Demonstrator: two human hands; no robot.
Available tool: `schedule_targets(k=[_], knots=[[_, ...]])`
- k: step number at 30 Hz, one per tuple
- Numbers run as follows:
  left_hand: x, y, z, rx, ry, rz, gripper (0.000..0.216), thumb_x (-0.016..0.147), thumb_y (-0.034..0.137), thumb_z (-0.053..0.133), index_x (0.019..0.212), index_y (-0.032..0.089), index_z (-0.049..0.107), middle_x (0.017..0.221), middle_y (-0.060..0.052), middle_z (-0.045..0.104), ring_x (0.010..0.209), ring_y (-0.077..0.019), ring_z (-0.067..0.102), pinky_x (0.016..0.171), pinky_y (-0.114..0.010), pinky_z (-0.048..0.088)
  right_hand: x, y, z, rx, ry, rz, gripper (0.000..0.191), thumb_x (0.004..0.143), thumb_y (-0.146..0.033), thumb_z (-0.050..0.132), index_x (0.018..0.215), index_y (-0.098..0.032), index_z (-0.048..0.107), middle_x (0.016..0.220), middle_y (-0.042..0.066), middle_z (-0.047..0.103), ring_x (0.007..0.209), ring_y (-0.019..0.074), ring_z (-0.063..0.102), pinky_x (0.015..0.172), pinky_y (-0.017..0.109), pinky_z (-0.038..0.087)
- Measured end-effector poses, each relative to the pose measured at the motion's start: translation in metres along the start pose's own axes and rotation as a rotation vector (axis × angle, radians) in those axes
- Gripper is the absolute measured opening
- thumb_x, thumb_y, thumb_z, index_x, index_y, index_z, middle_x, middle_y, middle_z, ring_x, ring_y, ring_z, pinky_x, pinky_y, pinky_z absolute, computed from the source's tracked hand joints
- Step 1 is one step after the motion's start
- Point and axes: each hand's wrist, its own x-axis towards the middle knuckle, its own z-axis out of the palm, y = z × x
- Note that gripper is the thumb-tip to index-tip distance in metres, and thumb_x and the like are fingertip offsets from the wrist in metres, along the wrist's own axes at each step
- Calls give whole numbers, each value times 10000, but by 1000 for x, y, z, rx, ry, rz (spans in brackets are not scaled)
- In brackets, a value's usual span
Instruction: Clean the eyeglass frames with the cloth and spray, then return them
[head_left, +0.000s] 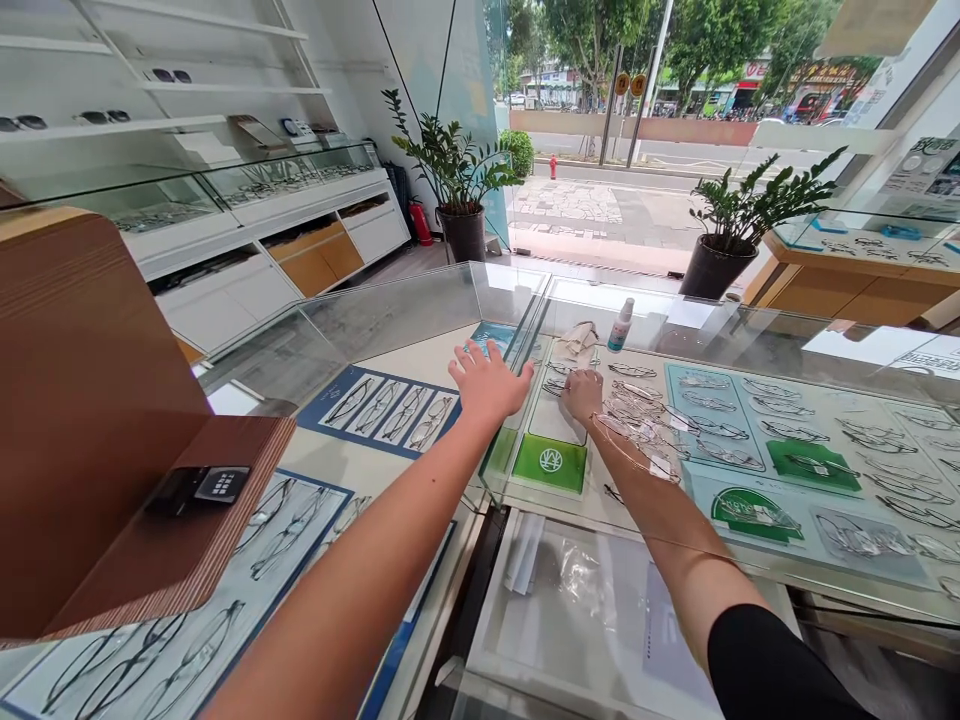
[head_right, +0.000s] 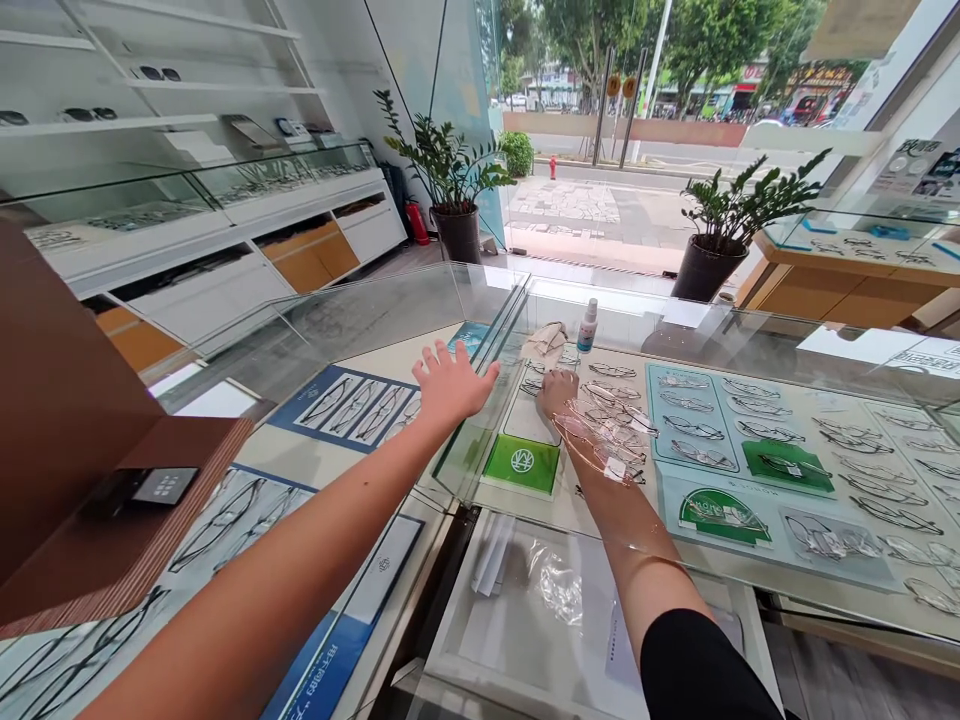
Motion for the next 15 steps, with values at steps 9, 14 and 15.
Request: schedule_targets(k=[9,14,15], knots=[[0,1,-1,1,10,-9,1035,1047,773,254,1803,66,275,1880,-278,176,1745,-505,160,1383,-668,191,-27,-6,-16,-11,-11,-19,134,963,-189,601,976,-161,732,1136,96,708,1195,265,523,1155,421,303],[2,1,0,5,19,-8,1033,1046,772,255,1799,65,287,1876,-279,194,1743,-503,169,1380,-668,197,-37,-6,-16,-9,-20,-26,132,935,-212,616,961,-166,737,1171,106,714,1185,278,561,1170,449,320],[2,1,0,3,20,-7,1033,1045,771,257,1799,65,289,1875,-278,197,1743,-503,170,1380,-670,199,-39,-7,-15,-12,-20,-29,136,937,-221,619,966,-169,740,1183,113,716,1188,285,567,1171,459,326]])
